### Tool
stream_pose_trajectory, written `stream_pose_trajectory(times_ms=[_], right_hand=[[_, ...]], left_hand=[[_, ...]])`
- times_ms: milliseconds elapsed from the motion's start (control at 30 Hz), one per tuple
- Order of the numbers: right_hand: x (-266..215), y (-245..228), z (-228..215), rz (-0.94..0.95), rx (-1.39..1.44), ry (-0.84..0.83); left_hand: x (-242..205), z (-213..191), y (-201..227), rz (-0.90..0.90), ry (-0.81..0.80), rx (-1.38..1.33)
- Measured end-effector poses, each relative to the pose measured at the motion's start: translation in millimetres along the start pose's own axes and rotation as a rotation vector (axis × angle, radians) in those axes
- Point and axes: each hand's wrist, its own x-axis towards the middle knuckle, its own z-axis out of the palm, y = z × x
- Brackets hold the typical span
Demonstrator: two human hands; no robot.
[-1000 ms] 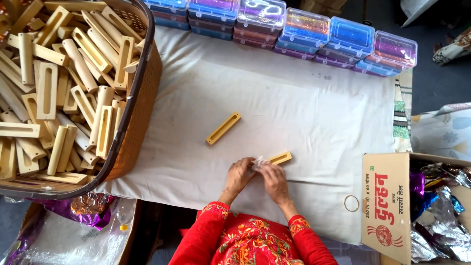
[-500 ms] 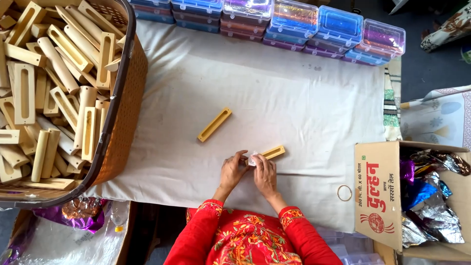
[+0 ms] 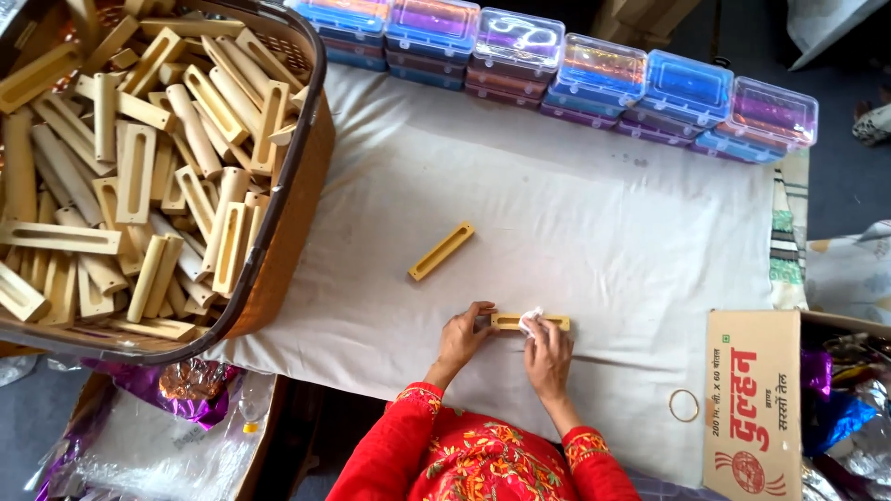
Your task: Sorting hollowed-out wooden components from a basket and wrapping them individually in foil.
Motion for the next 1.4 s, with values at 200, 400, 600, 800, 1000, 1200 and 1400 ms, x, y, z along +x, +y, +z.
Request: stream_pose_trajectory(times_ms=[200, 400, 600, 800, 1000, 1200, 1400], right_hand=[[19.6, -40.3, -8.4, -0.225, 0.106, -0.150], [24.8, -41.3, 5.1, -0.287, 0.161, -0.201], [21.7, 40.2, -4.3, -0.209, -0.056, -0.147], [60.5, 97.1, -59.1, 0.143, -0.089, 0.248], [44.5, 113.4, -21.0, 0.136, -0.140, 0.182], [40.3, 78.8, -24.8, 0.142, -0.109, 0.081], [-20.8, 39.5, -6.0, 0.077, 0.057, -0.060]], left_hand=[[-1.9, -4.7, -1.0, 0.037, 0.002, -0.032], [-9.2, -30.7, 14.4, 0.172, -0.005, 0.040], [-40.3, -99.6, 21.3, 0.127, 0.151, 0.041], [-70.4, -153.3, 4.6, -0.058, 0.360, 0.210], [-61.8, -152.0, -5.8, -0.063, 0.412, 0.368], [-14.3, -138.1, 2.1, 0.011, 0.385, 0.397], [32.0, -119.4, -9.2, 0.192, 0.457, 0.449]])
